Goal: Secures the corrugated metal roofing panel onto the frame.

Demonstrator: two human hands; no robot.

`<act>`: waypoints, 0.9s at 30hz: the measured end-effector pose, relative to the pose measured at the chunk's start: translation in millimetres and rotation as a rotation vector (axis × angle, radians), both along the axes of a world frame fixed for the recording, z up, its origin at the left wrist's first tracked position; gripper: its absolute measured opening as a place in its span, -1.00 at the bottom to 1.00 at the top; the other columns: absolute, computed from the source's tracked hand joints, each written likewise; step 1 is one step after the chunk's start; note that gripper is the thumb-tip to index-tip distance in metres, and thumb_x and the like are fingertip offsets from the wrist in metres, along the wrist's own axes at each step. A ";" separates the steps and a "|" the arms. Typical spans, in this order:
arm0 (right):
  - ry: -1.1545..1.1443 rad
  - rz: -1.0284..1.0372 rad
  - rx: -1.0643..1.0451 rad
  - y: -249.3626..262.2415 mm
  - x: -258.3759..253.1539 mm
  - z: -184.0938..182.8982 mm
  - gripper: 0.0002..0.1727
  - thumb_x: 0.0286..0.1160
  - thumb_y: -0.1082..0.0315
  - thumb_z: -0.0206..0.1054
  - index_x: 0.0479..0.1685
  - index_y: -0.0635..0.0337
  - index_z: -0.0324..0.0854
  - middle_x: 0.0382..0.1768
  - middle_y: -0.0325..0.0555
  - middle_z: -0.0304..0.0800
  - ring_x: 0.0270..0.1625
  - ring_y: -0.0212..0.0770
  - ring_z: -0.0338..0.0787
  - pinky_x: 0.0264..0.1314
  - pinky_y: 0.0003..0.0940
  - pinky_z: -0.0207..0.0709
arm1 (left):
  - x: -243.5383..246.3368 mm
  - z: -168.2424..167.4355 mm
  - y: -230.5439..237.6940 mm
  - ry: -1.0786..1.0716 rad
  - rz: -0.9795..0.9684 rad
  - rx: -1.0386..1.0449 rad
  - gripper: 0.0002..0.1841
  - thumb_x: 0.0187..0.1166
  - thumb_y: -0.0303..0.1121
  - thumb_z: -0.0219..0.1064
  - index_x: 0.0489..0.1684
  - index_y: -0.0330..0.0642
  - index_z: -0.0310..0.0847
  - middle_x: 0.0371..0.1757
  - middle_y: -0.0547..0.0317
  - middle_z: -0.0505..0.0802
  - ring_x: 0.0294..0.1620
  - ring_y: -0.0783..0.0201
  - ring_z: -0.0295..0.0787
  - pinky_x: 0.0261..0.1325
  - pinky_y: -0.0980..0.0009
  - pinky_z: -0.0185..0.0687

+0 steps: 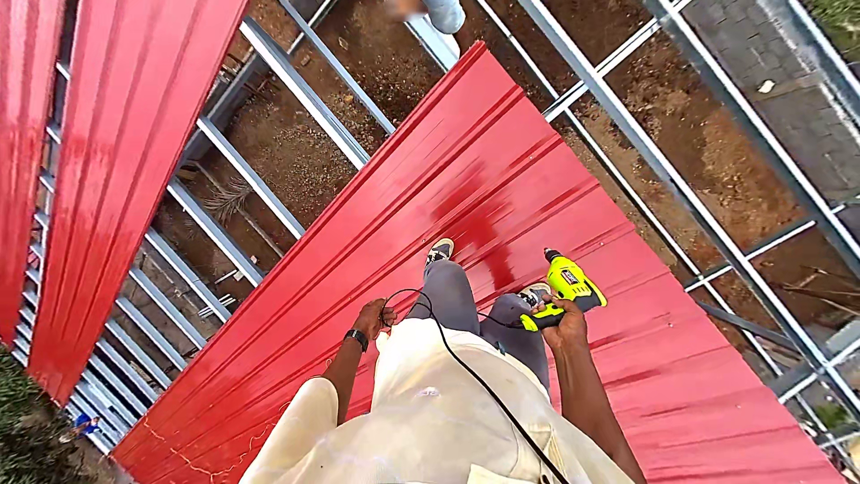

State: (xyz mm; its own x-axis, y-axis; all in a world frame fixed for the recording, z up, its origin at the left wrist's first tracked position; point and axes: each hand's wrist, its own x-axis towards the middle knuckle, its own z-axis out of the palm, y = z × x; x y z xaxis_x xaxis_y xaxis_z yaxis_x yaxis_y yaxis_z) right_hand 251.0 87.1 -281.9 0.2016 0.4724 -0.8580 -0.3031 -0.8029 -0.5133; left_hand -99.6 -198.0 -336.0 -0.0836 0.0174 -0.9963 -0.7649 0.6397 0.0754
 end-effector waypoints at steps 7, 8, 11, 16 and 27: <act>0.038 -0.009 -0.009 0.8 -6.0 2.3 -0.88 0.62 0.35 0.02 -0.03 0.06 0.43 -0.34 -0.11 0.72 -0.53 -0.19 0.69 -0.41 -0.15 0.71 | 0.1 15.5 -15.0 0.050 0.057 0.018 -0.60 0.85 -0.14 0.07 0.44 -0.25 0.42 -0.20 -0.11 0.84 -0.36 0.10 0.84 -0.24 0.22 0.79; 0.054 -0.002 -0.015 1.7 -7.5 1.1 -0.87 0.64 0.33 0.01 -0.04 0.04 0.43 -0.35 -0.14 0.71 -0.53 -0.20 0.69 -0.40 -0.17 0.72 | 0.8 16.3 -19.6 0.062 0.073 0.005 -0.60 0.84 -0.14 0.09 0.44 -0.24 0.43 -0.20 -0.10 0.83 -0.35 0.10 0.83 -0.22 0.21 0.78; 0.077 -0.004 -0.039 3.4 -8.1 -4.7 -0.86 0.63 0.30 0.02 -0.04 0.05 0.45 -0.37 -0.12 0.69 -0.54 -0.18 0.68 -0.40 -0.15 0.72 | 7.0 20.1 -31.3 0.092 0.076 -0.046 -0.55 0.82 -0.12 0.12 0.53 -0.21 0.40 -0.02 -0.17 0.83 -0.22 0.06 0.84 -0.12 0.18 0.77; 0.119 0.009 -0.061 -0.4 -0.3 -19.9 -0.87 0.63 0.32 0.03 -0.07 0.07 0.47 -0.39 -0.12 0.71 -0.54 -0.18 0.71 -0.40 -0.15 0.74 | 12.0 38.5 -24.0 0.179 0.021 -0.082 -0.50 0.77 -0.09 0.22 0.57 -0.16 0.44 0.35 -0.22 0.69 0.16 -0.02 0.72 0.17 0.04 0.65; 0.151 0.005 -0.138 -27.1 22.6 -35.2 -0.78 0.73 0.19 -0.01 -0.08 0.06 0.50 -0.41 -0.15 0.72 -0.47 -0.19 0.75 -0.32 -0.17 0.76 | -32.4 141.5 106.6 0.355 0.174 0.542 -0.52 0.77 -0.21 0.21 0.60 -0.21 0.42 0.29 -0.13 0.78 0.18 0.01 0.82 0.19 0.07 0.78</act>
